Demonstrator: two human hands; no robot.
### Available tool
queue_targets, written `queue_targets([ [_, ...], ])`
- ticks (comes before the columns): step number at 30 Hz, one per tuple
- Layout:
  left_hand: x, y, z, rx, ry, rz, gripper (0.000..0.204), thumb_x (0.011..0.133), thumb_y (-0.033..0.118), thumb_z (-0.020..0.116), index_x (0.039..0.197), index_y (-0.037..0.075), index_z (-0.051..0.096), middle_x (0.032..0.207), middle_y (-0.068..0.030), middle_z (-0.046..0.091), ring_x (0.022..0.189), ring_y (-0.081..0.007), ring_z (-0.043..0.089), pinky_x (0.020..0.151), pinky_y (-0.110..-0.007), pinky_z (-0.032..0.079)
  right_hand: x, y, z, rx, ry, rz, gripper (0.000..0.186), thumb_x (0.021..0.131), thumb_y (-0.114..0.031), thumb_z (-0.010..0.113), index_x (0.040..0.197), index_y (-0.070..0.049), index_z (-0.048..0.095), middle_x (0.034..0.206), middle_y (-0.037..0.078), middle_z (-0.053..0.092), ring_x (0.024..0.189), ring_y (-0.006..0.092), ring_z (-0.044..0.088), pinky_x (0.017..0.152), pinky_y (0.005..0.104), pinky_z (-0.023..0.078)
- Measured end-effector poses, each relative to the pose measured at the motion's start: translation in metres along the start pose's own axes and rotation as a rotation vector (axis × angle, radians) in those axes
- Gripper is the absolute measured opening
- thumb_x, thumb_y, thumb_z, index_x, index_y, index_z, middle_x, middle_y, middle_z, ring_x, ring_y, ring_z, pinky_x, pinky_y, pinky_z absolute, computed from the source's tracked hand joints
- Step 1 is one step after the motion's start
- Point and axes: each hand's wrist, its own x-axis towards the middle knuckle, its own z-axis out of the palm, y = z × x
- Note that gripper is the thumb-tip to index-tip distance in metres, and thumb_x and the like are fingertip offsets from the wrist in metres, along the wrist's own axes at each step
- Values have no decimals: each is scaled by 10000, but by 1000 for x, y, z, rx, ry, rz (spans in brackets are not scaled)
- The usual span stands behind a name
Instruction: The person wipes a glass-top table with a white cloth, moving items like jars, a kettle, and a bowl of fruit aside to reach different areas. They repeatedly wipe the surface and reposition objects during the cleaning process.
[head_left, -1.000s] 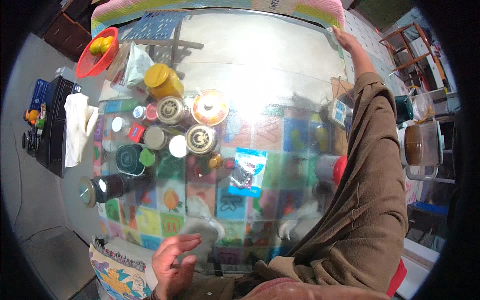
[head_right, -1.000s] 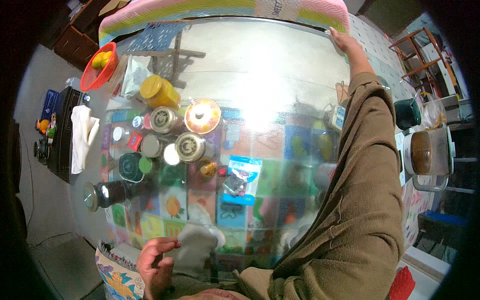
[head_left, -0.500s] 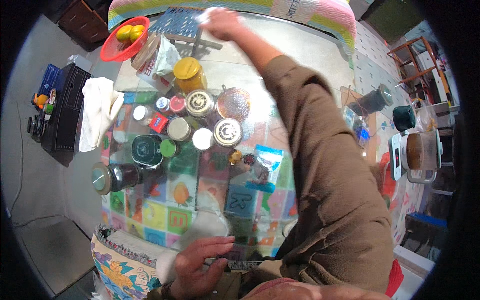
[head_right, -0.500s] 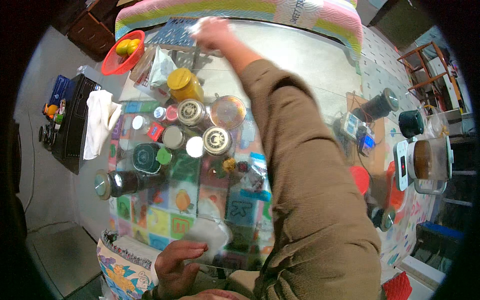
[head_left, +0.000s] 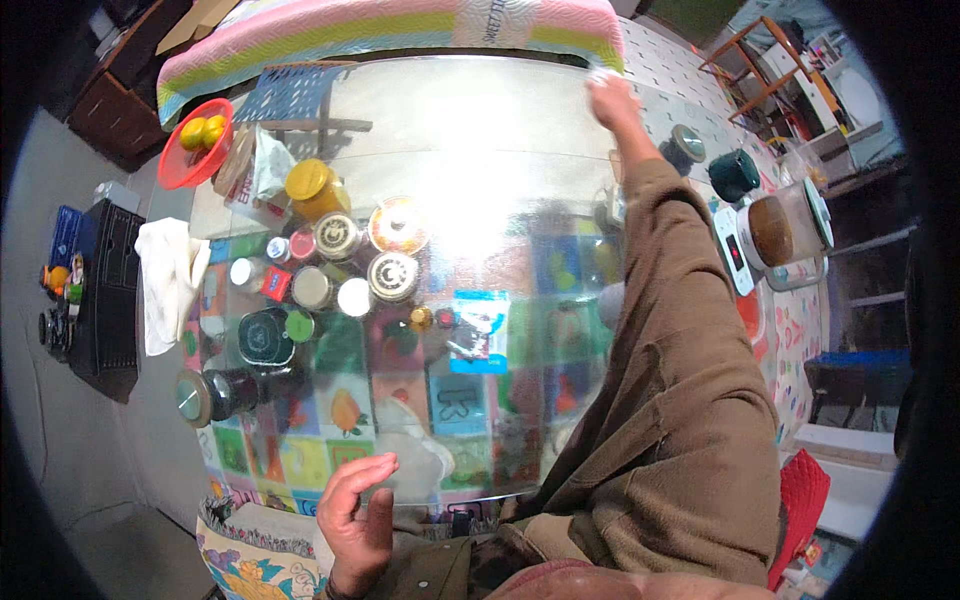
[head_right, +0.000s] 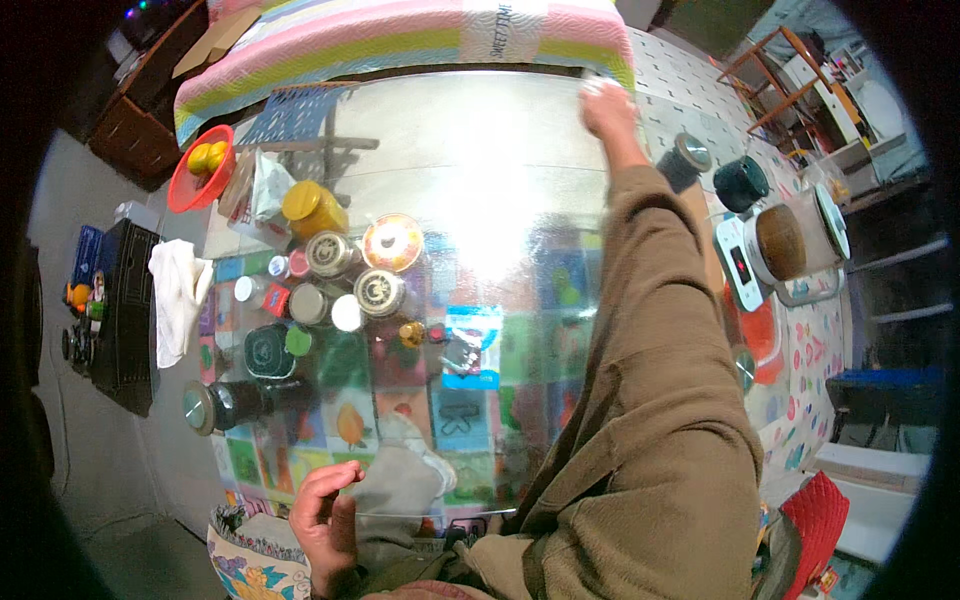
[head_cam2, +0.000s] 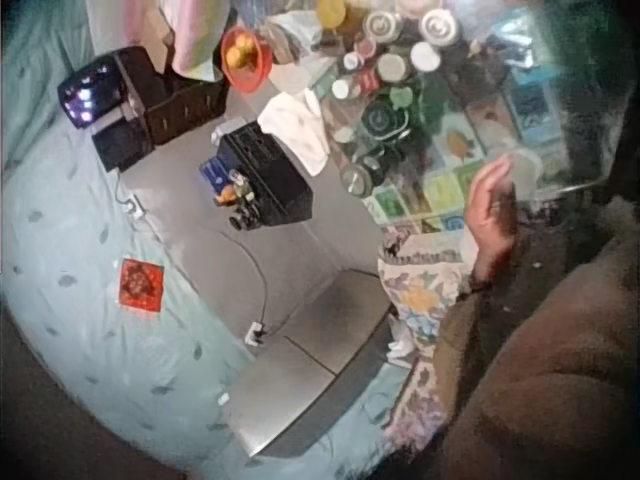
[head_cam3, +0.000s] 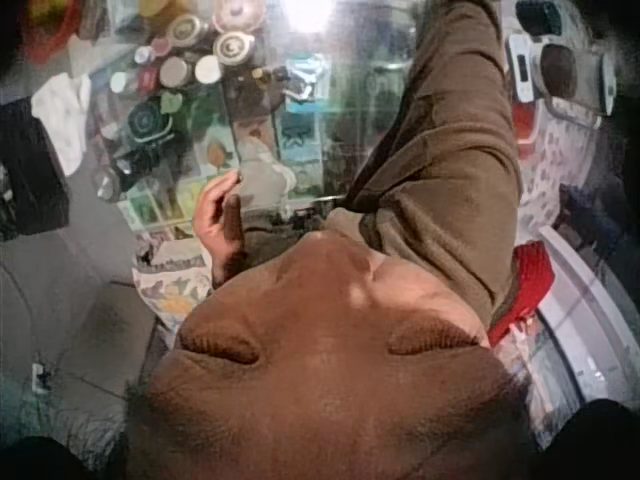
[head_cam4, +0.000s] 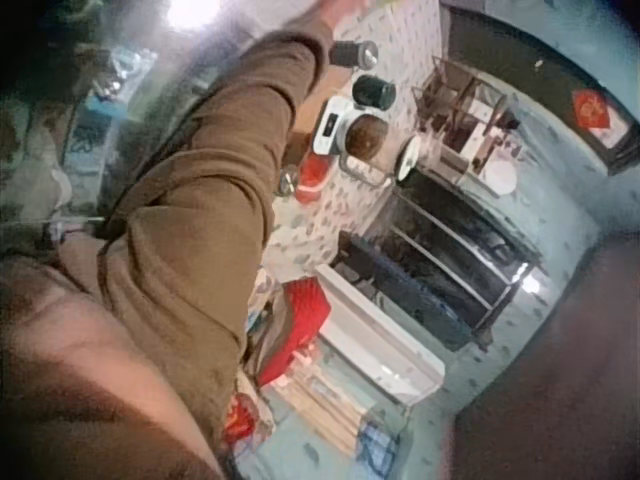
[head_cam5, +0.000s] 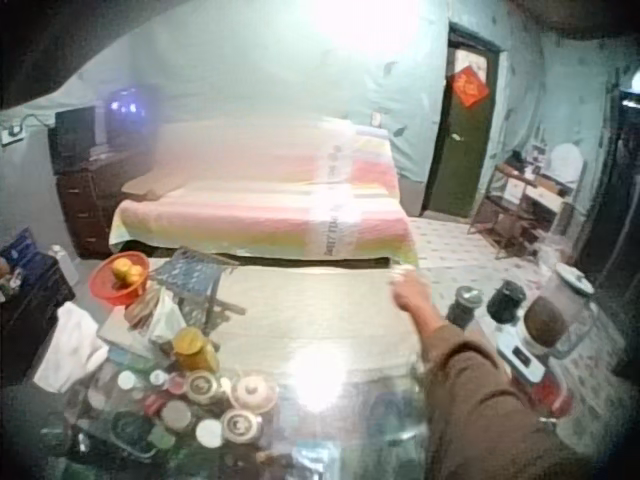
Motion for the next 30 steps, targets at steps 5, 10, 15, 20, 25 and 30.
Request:
queue_targets([
  [5,0,5,11,57,13,46,207,860,-26,619,1053,-2,690,1098,-151,709,1004,-260,680,922,-356,514,-42,137,-39,-228,2,112,627,987,-511,439,1391,-35,496,1437,220,491,1354,400,439,1111,526,349],
  [10,-2,3,18,105,5,135,162,890,-17,628,1032,-1,705,1058,-119,723,993,-232,678,907,-336,514,-109,149,-70,-233,-125,176,767,993,-571,371,1573,-82,258,1617,243,233,1493,415,223,1203,538,184],
  [15,8,-5,31,146,23,179,131,901,-3,644,1011,6,715,1028,-115,723,955,-206,681,856,-315,522,-226,50,-106,-294,-310,-168,665,997,-591,408,1581,-299,283,1617,269,206,1486,447,223,1192,546,196],
  [20,37,-19,51,110,14,262,128,929,49,638,1018,8,721,935,-110,707,814,-172,665,740,-288,521,-370,-65,-140,-42,-442,-722,697,1010,-531,441,1572,-144,296,1645,218,154,1521,402,154,1226,523,144],
  [25,47,-21,54,12,50,231,139,936,56,630,1029,19,726,948,-80,714,817,-142,673,737,-279,528,-338,-25,-129,-61,-257,-812,539,977,-362,538,1445,-103,469,1527,191,393,1450,346,322,1165,484,291],
  [30,40,-14,42,55,37,286,101,906,27,667,995,14,713,964,-126,710,853,-234,703,754,-317,547,-180,69,-82,-184,-135,-265,608,1010,-501,422,1474,-109,437,1540,171,398,1440,354,342,1131,542,322],
])
